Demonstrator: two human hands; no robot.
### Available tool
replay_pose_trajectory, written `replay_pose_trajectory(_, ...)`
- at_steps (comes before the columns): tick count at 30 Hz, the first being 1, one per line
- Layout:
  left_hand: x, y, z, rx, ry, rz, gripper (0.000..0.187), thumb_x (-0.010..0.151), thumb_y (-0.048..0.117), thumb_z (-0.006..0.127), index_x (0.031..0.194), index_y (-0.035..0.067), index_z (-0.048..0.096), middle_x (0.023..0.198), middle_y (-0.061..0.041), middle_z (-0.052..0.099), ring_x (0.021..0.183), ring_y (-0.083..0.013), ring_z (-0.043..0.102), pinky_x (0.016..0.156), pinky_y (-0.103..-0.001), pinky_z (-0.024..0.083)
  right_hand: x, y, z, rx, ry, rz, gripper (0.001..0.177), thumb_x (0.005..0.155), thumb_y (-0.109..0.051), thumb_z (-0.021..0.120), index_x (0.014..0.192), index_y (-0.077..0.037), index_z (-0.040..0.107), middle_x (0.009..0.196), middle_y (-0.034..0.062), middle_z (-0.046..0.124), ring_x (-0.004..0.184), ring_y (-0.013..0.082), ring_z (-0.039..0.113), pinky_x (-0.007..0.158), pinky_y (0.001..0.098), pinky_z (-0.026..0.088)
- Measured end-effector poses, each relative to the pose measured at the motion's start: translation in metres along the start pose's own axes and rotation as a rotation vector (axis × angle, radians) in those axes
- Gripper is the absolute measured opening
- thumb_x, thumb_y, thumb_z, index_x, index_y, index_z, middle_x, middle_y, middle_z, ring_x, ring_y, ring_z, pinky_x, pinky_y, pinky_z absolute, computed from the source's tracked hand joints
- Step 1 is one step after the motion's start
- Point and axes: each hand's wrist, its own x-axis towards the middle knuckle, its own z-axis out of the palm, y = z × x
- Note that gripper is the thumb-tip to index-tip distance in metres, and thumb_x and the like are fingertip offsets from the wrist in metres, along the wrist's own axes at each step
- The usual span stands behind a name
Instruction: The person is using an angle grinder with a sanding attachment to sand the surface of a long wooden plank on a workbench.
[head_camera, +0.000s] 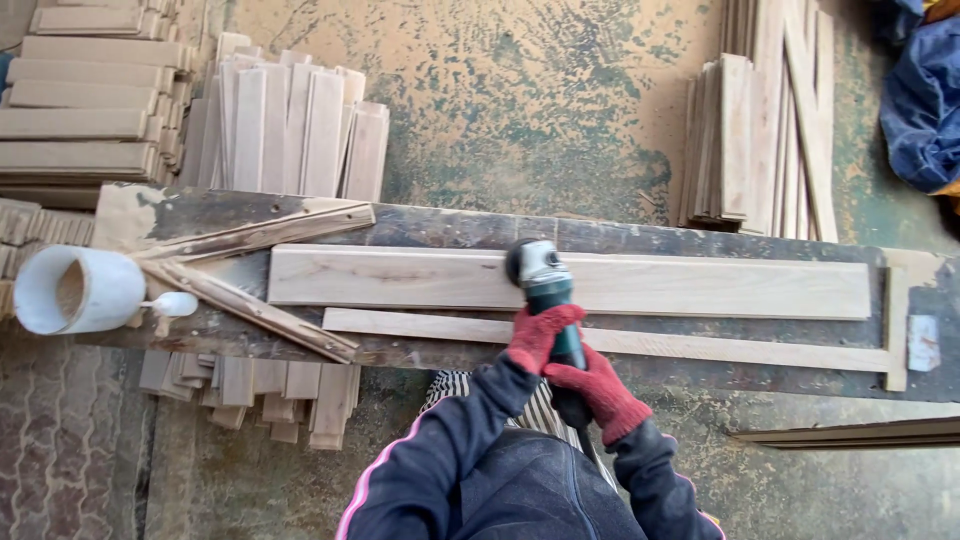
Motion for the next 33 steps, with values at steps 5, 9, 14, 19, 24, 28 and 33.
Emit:
replay_pose_trajectory(5, -0.020, -0.031, 0.093, 0.275, -0.110, -0.011, 0.053, 0.054, 0.018, 0.094, 0.100, 0.004, 0.073, 0.080, -0.012, 0.072, 0.068, -0.0243, 0.071, 0.065, -0.038, 0.061, -0.006, 0.016, -0.101, 0.154, 0.051, 0.030, 0.038, 0.075, -0.011, 0.084, 0.106, -0.001, 0.066, 0.079, 0.0194, 0.063, 0.063, 0.0339, 0.066, 0.052, 0.0458, 0.055)
replay_pose_trajectory(9, -0.031, -0.041, 0.123, 0.424, -0.177, -0.047, 0.054, 0.058, 0.027, 0.088, 0.104, 0.003, 0.073, 0.091, -0.010, 0.074, 0.073, -0.0197, 0.067, 0.069, -0.030, 0.059, 0.011, 0.038, -0.152, 0.269, -0.034, 0.112, 0.039, 0.086, -0.012, 0.073, 0.120, 0.001, 0.059, 0.086, 0.0239, 0.065, 0.063, 0.0407, 0.065, 0.051, 0.0479, 0.052)
replay_pose_trajectory(14, -0.030, -0.034, 0.104, 0.187, -0.158, 0.014, 0.046, 0.063, 0.015, 0.088, 0.103, 0.000, 0.072, 0.084, -0.012, 0.072, 0.064, -0.0219, 0.066, 0.062, -0.031, 0.059, 0.011, 0.014, -0.134, 0.142, -0.115, 0.031, 0.044, 0.081, -0.009, 0.076, 0.120, 0.006, 0.062, 0.085, 0.0232, 0.067, 0.063, 0.0338, 0.064, 0.056, 0.0450, 0.055)
replay_pose_trajectory(19, 0.002, -0.037, 0.063, 0.085, 0.095, 0.007, 0.060, 0.053, 0.018, 0.104, 0.102, 0.006, 0.072, 0.074, -0.016, 0.074, 0.069, -0.0307, 0.077, 0.065, -0.051, 0.066, 0.015, -0.007, -0.087, -0.023, -0.085, -0.075, 0.046, 0.057, -0.014, 0.100, 0.092, -0.001, 0.072, 0.069, 0.0189, 0.064, 0.059, 0.0326, 0.069, 0.049, 0.0477, 0.061)
replay_pose_trajectory(24, -0.006, -0.018, 0.048, -0.071, 0.191, 0.035, 0.060, 0.060, 0.016, 0.099, 0.107, 0.003, 0.064, 0.077, -0.019, 0.075, 0.070, -0.0333, 0.078, 0.068, -0.054, 0.063, 0.021, -0.019, -0.076, -0.172, -0.216, -0.027, 0.055, 0.058, -0.022, 0.102, 0.099, -0.002, 0.072, 0.074, 0.0167, 0.064, 0.064, 0.0306, 0.068, 0.056, 0.0427, 0.062)
replay_pose_trajectory(28, 0.009, -0.040, 0.080, -0.050, 0.147, 0.047, 0.053, 0.059, 0.014, 0.099, 0.100, 0.002, 0.068, 0.071, -0.020, 0.073, 0.064, -0.0344, 0.077, 0.059, -0.051, 0.065, 0.028, -0.008, -0.104, -0.145, -0.162, -0.012, 0.051, 0.059, -0.021, 0.101, 0.097, -0.003, 0.072, 0.070, 0.0179, 0.064, 0.059, 0.0320, 0.069, 0.051, 0.0447, 0.061)
replay_pose_trajectory(33, -0.014, -0.049, 0.132, 0.129, -0.020, 0.007, 0.053, 0.060, 0.015, 0.089, 0.107, -0.001, 0.071, 0.089, -0.013, 0.073, 0.067, -0.0217, 0.067, 0.062, -0.033, 0.059, 0.013, -0.013, -0.158, 0.069, -0.149, 0.074, 0.046, 0.080, -0.013, 0.076, 0.118, 0.007, 0.060, 0.085, 0.0237, 0.063, 0.061, 0.0362, 0.062, 0.055, 0.0478, 0.053)
